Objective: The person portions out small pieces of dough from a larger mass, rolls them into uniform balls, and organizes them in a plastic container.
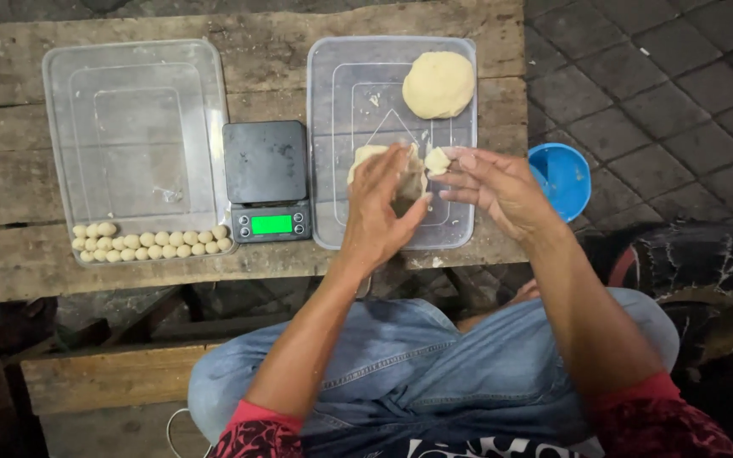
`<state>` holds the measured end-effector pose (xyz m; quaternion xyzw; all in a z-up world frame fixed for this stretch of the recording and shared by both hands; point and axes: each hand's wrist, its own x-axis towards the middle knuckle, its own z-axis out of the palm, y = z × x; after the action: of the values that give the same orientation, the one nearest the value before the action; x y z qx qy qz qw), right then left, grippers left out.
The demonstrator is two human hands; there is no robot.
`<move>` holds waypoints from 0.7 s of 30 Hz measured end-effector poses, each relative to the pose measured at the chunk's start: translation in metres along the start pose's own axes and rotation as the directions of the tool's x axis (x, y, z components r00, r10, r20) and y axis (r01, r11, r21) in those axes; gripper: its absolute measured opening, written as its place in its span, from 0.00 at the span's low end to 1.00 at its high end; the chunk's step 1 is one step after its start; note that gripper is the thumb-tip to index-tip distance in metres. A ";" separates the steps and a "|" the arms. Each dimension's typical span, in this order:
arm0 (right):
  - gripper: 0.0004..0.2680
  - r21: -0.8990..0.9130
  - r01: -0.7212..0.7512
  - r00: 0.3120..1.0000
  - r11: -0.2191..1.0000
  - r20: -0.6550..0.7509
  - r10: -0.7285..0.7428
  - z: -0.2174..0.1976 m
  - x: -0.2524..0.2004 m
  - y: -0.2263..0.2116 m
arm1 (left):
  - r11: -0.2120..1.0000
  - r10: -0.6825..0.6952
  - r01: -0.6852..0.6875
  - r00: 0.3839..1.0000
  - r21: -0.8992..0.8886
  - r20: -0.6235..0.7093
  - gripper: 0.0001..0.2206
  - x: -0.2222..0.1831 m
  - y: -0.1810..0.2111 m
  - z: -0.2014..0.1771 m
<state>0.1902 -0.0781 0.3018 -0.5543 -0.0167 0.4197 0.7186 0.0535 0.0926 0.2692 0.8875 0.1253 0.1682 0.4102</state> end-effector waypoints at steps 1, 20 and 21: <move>0.14 0.037 -0.007 0.999 0.999 0.034 0.005 0.002 0.001 0.005 | 0.994 0.029 -0.042 0.992 -0.105 -0.121 0.31 0.001 0.005 -0.002; 0.19 -0.689 0.450 0.888 0.568 0.277 -0.367 0.050 -0.022 -0.003 | 0.776 -0.406 0.233 0.896 -0.585 -0.182 0.07 0.019 -0.022 -0.033; 0.19 -0.688 0.451 0.888 0.569 0.279 -0.367 0.046 -0.019 0.003 | 0.777 -0.407 0.234 0.895 -0.585 -0.183 0.07 0.021 -0.028 -0.038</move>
<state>0.1539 -0.0542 0.3257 -0.7535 -0.3496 0.2272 0.5083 0.0547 0.1437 0.2751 0.6613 0.2832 0.2562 0.6456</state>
